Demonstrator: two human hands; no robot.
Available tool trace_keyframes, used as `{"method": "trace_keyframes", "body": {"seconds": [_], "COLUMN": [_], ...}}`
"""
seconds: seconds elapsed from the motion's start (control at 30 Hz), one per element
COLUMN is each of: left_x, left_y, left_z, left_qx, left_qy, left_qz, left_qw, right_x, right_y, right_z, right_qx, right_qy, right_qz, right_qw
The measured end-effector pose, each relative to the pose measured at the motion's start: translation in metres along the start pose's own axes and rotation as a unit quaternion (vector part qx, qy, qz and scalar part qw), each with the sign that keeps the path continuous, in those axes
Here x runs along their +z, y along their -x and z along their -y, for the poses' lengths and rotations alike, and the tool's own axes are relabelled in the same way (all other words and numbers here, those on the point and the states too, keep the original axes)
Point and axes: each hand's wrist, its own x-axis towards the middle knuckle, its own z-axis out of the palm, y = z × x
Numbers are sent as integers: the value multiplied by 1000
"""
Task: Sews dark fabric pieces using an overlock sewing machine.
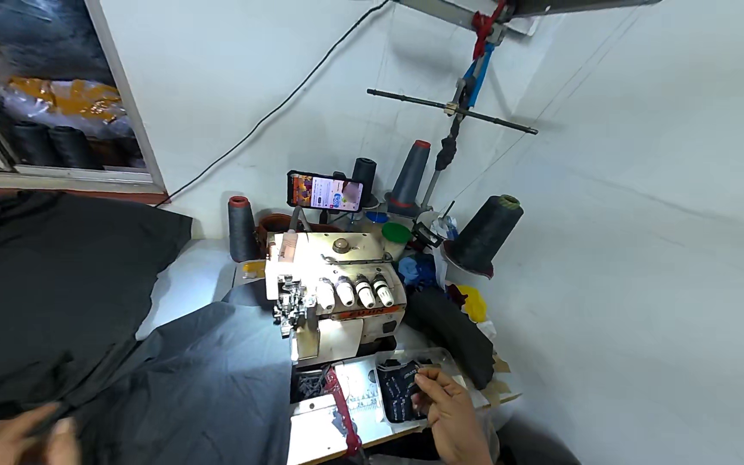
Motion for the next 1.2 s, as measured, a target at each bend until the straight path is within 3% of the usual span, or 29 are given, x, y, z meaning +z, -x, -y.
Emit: {"method": "trace_keyframes", "body": {"seconds": [0.07,0.13,0.27,0.33,0.43,0.57,0.77,0.93,1.13,1.2], "left_x": [1,7,40,50,53,43,31,31,31,31], "left_y": [9,18,43,52,60,54,46,45,47,49], "left_z": [-39,-88,-146,-157,-154,-136,-123,-119,-118,-119], "left_qx": [71,89,22,-36,-98,-98,-36,-74,-57,-69], "left_qy": [90,200,412,483,496,491,449,442,445,442], "left_qz": [86,200,295,299,287,381,438,390,414,392], "left_qw": [990,955,862,822,813,777,778,805,792,804], "right_x": [25,52,93,102,103,91,85,85,87,87], "right_y": [19,39,77,90,98,92,84,92,95,97], "right_z": [-4,-9,-24,-35,-48,-52,-44,-48,-53,-54], "right_qx": [24,58,135,152,160,102,27,59,88,94], "right_qy": [-76,-129,-189,-213,-203,-83,6,-21,-106,-116], "right_qz": [9,28,63,89,124,220,265,249,203,192], "right_qw": [997,990,971,961,958,967,964,966,970,970]}}
